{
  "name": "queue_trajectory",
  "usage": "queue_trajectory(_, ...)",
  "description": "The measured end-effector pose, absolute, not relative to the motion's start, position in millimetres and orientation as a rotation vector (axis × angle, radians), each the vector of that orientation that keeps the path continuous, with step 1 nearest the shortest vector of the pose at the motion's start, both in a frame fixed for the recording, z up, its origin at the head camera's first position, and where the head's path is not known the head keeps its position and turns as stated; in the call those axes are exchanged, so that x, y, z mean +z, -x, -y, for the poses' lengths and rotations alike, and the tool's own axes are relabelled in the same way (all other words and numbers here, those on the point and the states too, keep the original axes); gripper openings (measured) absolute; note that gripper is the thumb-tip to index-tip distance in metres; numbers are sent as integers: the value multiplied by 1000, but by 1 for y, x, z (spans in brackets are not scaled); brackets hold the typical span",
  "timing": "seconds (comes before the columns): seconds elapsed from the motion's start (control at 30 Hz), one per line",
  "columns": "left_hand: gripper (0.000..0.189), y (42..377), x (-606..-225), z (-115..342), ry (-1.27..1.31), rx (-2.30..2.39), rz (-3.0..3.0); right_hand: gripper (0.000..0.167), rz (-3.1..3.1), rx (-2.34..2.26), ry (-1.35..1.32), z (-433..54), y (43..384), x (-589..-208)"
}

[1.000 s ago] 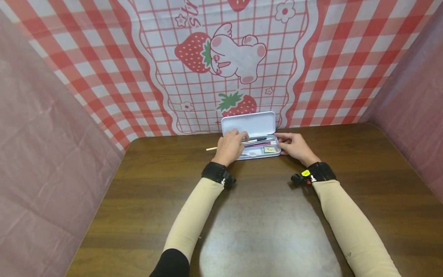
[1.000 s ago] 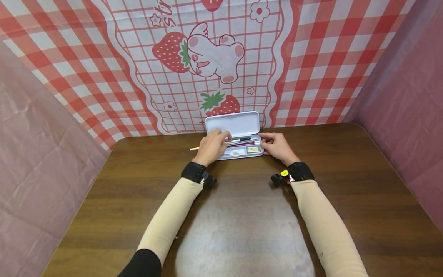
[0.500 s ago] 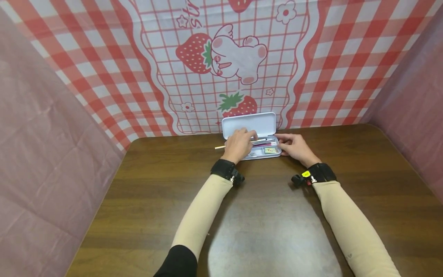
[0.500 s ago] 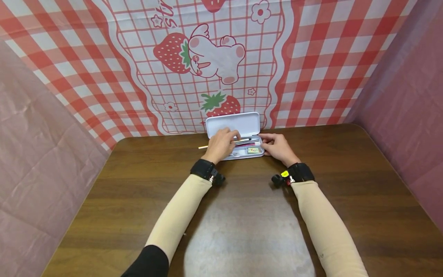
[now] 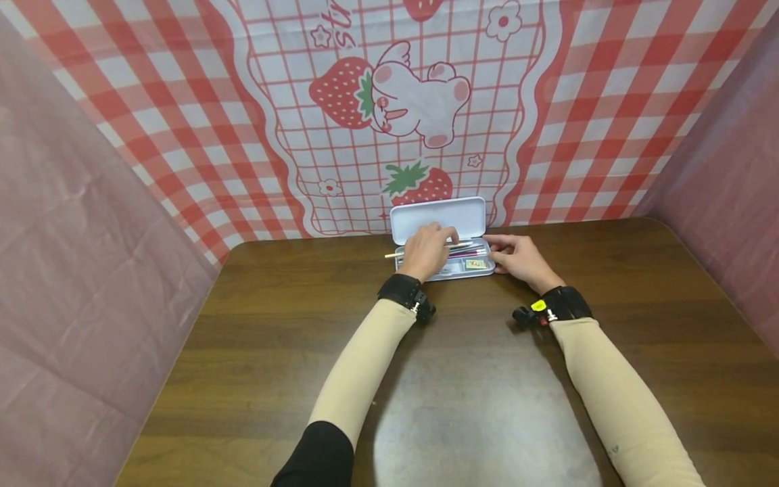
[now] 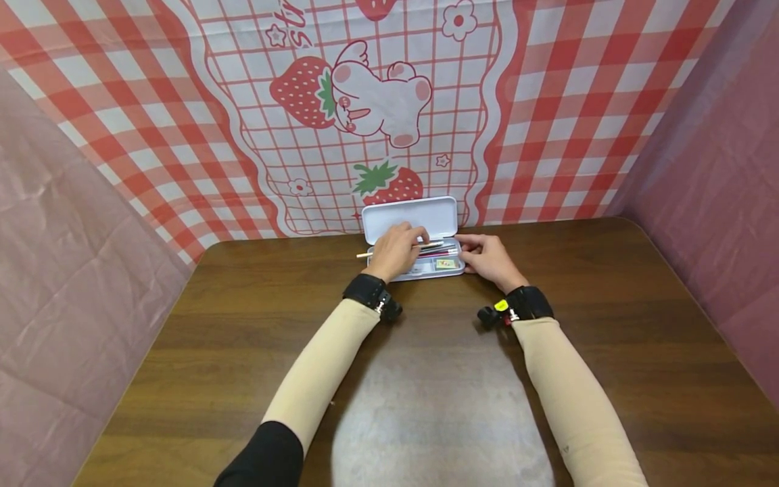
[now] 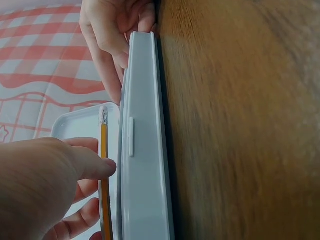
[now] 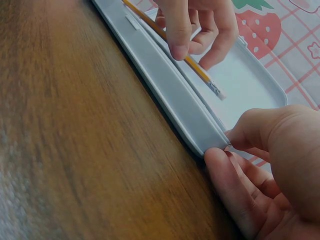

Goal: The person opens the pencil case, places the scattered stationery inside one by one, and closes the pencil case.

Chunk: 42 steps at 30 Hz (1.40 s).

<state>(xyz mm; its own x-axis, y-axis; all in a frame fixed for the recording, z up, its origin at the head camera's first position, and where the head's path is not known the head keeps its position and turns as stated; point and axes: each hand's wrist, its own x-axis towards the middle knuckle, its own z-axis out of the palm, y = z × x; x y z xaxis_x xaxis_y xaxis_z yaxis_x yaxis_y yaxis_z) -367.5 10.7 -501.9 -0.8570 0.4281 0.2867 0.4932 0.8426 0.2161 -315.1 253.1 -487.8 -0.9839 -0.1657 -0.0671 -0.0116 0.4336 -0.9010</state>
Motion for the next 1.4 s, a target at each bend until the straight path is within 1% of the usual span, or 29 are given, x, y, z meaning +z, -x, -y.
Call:
queue_trajectory(0.3, 28, 370, -497, -18, 758, -445, 2791, 52, -2559, -1588, 174, -253, 314, -484)
queue_trajectory(0.47, 29, 373, -500, -25, 757, -427, 2805, 52, -2562, -1587, 172, -254, 314, -485)
queue_trajectory(1.07, 30, 367, -499, -32, 749, -458, 2825, 50, -2577, -1566, 175, -252, 310, -483)
queue_trajectory(1.4, 27, 359, -494, -33, 748, -535, 2843, 52, -2564, -1563, 180, -253, 314, -486)
